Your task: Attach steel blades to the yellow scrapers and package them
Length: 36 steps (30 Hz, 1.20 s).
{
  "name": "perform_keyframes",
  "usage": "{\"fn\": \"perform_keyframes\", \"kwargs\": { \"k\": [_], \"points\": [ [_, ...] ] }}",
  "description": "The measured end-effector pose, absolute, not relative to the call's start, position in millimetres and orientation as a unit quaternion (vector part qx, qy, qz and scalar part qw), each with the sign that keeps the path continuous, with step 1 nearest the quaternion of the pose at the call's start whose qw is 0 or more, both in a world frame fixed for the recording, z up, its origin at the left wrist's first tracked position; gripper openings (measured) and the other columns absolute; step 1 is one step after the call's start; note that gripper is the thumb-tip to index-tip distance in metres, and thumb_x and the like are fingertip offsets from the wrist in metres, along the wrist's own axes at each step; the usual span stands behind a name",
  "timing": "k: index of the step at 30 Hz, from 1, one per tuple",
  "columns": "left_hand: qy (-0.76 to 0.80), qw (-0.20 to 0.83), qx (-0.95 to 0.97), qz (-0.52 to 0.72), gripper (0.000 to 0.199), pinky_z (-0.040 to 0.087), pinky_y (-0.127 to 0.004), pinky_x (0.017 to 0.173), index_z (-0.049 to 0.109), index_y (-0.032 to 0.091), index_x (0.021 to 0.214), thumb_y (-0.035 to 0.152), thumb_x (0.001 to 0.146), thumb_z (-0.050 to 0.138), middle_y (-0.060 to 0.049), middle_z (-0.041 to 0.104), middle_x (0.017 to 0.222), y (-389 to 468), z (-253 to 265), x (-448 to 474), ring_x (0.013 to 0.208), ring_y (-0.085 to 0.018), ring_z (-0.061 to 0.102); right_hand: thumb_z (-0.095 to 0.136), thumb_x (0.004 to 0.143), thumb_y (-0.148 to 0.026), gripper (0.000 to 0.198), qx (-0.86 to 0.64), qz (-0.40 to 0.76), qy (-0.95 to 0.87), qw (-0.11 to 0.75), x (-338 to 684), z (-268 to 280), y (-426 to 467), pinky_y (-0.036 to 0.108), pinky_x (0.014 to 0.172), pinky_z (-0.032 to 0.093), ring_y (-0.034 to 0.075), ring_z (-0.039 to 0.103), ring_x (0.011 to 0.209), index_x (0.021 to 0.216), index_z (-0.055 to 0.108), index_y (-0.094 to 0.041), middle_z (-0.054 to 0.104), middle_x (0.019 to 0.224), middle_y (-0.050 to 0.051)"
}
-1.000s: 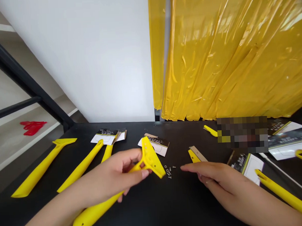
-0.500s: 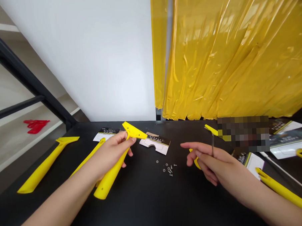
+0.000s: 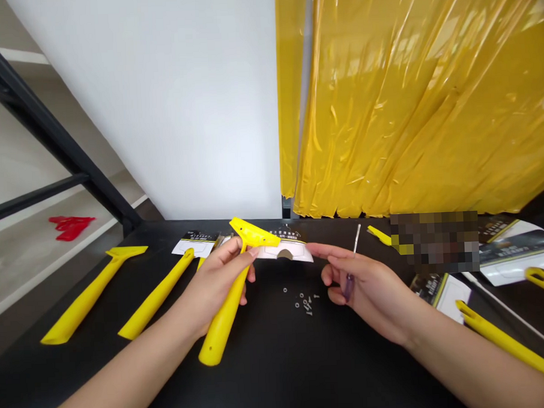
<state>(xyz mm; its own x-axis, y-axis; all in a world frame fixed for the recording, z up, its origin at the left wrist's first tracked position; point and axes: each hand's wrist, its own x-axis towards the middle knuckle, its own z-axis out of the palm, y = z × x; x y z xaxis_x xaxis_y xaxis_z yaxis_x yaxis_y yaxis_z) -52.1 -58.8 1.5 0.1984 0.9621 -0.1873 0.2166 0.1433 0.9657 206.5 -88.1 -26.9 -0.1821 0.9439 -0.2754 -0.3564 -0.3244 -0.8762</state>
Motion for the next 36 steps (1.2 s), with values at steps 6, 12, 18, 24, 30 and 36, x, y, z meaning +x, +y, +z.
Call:
{"fn": "perform_keyframes", "kwargs": {
  "k": [6,12,18,24,30,36],
  "points": [
    [0.427,0.572,0.622,0.322,0.03,0.05,-0.02,0.047,0.067,0.028,0.113,0.052,0.095,0.071,0.001,0.065,0.082,-76,-7,-44,0.066,-0.016,0.06,0.065,0.097,-0.033,0.036,-0.365,0.71,-0.357,0.485,208,-22,-95,0.028,0.058,0.038,0.018,0.049,0.072,0.13,0.077,-0.022,0.062,0.079,0.005],
    [0.408,0.553,0.658,0.309,0.04,0.053,-0.021,0.051,0.069,0.033,0.13,0.05,0.094,0.074,-0.007,0.073,0.106,-88,-8,-43,0.083,-0.021,0.065,0.066,0.099,-0.031,0.03,-0.358,0.669,-0.388,0.523,220,-20,-89,0.03,0.074,0.048,0.018,0.059,0.08,0.123,0.081,-0.021,0.074,0.094,0.007],
    [0.44,0.555,0.587,0.393,0.038,0.052,-0.023,0.047,0.069,0.026,0.12,0.052,0.092,0.074,-0.004,0.074,0.098,-74,-1,-48,0.053,-0.01,0.051,0.064,0.101,-0.03,0.026,-0.367,0.618,-0.4,0.569,233,-21,-77,0.032,0.088,0.052,0.02,0.064,0.099,0.12,0.082,-0.026,0.078,0.117,0.005],
    [0.461,0.561,0.555,0.406,0.03,0.05,-0.022,0.047,0.066,0.026,0.109,0.05,0.094,0.073,0.001,0.071,0.084,-70,3,-48,0.052,-0.011,0.055,0.062,0.102,-0.034,0.03,-0.398,0.588,-0.439,0.55,231,-26,-78,0.034,0.091,0.055,0.021,0.066,0.102,0.124,0.08,-0.026,0.077,0.12,0.007],
    [0.492,0.56,0.538,0.393,0.033,0.053,-0.02,0.05,0.064,0.027,0.105,0.051,0.089,0.079,0.002,0.065,0.075,-70,-3,-48,0.065,-0.015,0.054,0.061,0.1,-0.038,0.036,-0.499,0.512,-0.526,0.461,242,-23,-73,0.049,0.102,0.055,0.029,0.068,0.116,0.133,0.076,-0.036,0.072,0.135,0.003],
    [0.495,0.573,0.533,0.378,0.034,0.051,-0.019,0.049,0.066,0.025,0.103,0.054,0.089,0.079,0.003,0.061,0.071,-66,-4,-47,0.065,-0.014,0.052,0.055,0.099,-0.025,0.046,-0.6,0.346,-0.59,0.415,268,-14,-67,0.054,0.124,0.034,0.028,0.055,0.138,0.136,0.07,-0.047,0.062,0.15,-0.005]
  ]
}}
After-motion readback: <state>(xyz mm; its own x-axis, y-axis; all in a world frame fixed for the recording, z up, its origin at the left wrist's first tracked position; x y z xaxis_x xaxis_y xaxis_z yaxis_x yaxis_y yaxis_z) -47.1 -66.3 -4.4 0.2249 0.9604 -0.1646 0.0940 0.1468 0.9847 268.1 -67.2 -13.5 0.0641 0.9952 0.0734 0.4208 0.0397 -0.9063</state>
